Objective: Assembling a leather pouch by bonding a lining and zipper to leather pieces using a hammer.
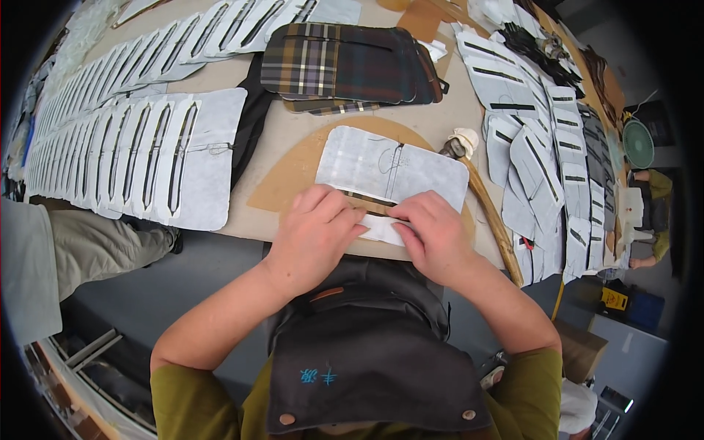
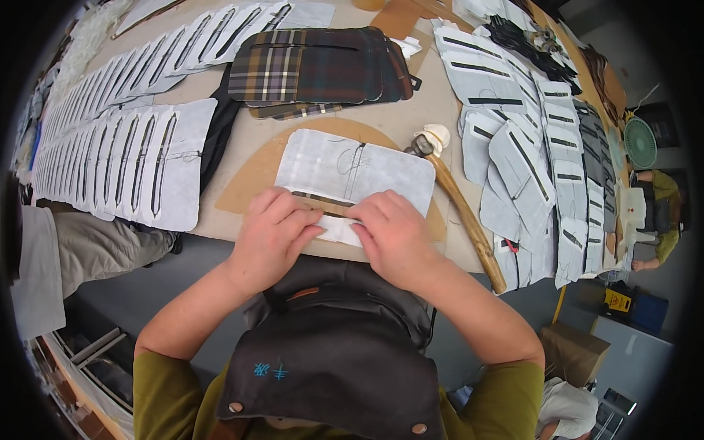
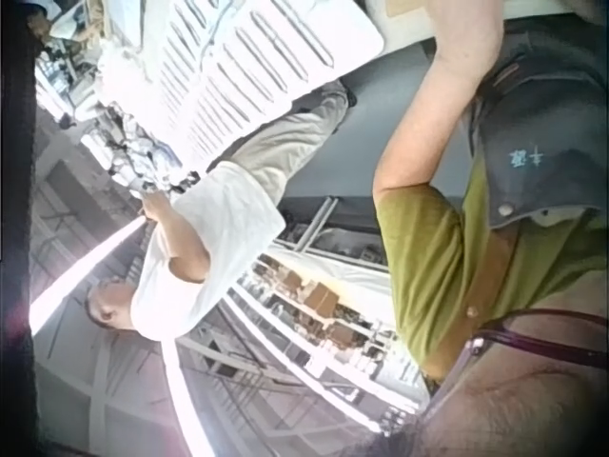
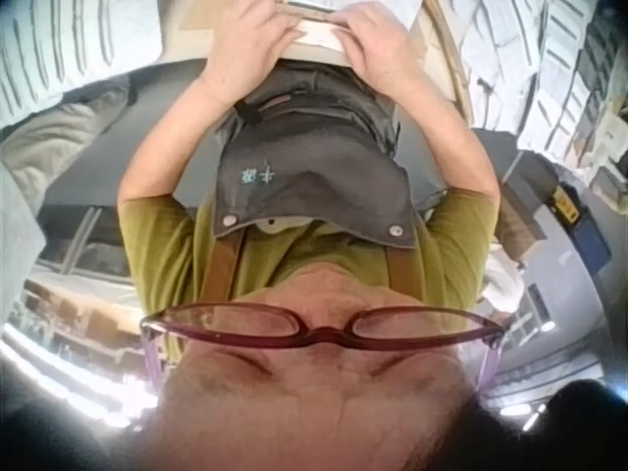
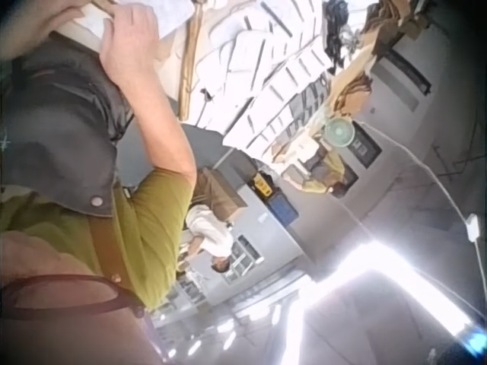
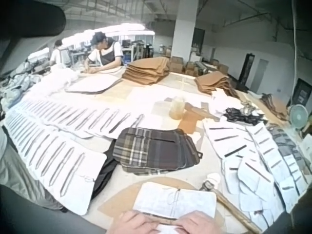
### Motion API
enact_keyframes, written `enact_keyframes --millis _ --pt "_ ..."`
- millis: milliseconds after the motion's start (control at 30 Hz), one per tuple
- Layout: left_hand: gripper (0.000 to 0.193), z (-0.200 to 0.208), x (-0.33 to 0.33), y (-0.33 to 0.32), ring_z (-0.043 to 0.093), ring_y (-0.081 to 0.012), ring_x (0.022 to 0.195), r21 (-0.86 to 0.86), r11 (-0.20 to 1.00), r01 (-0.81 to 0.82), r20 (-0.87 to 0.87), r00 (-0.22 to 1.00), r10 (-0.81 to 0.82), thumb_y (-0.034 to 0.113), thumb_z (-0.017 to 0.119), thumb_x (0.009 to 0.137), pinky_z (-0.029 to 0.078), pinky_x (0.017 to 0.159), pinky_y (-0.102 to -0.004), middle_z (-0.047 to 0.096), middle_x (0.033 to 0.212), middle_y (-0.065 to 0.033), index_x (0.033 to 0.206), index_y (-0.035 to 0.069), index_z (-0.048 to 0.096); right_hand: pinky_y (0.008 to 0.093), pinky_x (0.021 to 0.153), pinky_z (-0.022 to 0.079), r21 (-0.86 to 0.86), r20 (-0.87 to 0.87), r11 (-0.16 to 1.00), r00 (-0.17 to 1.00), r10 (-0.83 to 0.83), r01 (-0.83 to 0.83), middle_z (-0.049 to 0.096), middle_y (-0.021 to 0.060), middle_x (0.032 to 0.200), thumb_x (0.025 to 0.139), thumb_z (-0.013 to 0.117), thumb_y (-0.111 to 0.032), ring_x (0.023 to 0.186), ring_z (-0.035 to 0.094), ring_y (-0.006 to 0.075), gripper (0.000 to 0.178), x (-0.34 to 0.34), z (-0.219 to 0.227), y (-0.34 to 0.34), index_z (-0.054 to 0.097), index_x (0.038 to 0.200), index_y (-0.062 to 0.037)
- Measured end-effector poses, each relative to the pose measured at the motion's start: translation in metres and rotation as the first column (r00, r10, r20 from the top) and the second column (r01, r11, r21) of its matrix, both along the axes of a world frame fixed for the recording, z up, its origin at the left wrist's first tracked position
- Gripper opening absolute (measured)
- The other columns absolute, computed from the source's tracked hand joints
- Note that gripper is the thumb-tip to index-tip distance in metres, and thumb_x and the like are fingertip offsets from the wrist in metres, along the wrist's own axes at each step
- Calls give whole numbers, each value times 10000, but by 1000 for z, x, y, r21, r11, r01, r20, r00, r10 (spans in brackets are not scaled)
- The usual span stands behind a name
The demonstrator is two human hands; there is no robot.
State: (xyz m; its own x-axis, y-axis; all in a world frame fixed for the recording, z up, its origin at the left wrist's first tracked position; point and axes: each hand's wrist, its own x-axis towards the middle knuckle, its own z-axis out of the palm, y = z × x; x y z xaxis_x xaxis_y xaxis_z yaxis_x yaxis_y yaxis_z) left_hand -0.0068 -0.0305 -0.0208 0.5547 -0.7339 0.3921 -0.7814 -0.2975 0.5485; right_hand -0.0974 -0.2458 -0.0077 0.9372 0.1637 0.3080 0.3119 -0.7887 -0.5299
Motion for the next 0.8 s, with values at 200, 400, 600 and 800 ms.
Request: enact_keyframes --millis 200,400,600,800 --pt "239 4 -7 -11 574 -308 935 -24 999 -36 -61 998 34 100 781 818 464 824 -414 618 992 -69 1036 59 693 429 794 484 136 -106 989 993 -42 57 628 107 954 826 694 31 913 598 340 211 -1 6 -1 664 1016 -55" --pt "292 8 -15 -22 578 -320 934 -8 999 -46 -163 986 44 80 770 821 465 822 -414 599 1004 -94 1097 47 677 414 776 462 126 -60 990 997 -51 58 618 97 946 823 678 39 885 586 327 217 -3 0 0 675 1012 -66" --pt "298 9 -13 -21 563 -313 922 23 999 -32 -169 985 36 67 762 819 462 818 -411 578 971 -93 1108 57 686 403 749 444 -72 -10 997 1000 -21 20 607 73 979 751 680 44 892 579 305 299 -6 6 5 691 1024 -76" --pt "264 10 -14 -23 544 -303 902 28 999 -19 -159 987 23 68 758 825 448 799 -408 542 924 -86 1082 79 700 401 791 469 -23 -28 1000 1000 9 -9 607 83 1020 742 672 28 918 581 295 320 -10 1 -4 685 1051 -51"
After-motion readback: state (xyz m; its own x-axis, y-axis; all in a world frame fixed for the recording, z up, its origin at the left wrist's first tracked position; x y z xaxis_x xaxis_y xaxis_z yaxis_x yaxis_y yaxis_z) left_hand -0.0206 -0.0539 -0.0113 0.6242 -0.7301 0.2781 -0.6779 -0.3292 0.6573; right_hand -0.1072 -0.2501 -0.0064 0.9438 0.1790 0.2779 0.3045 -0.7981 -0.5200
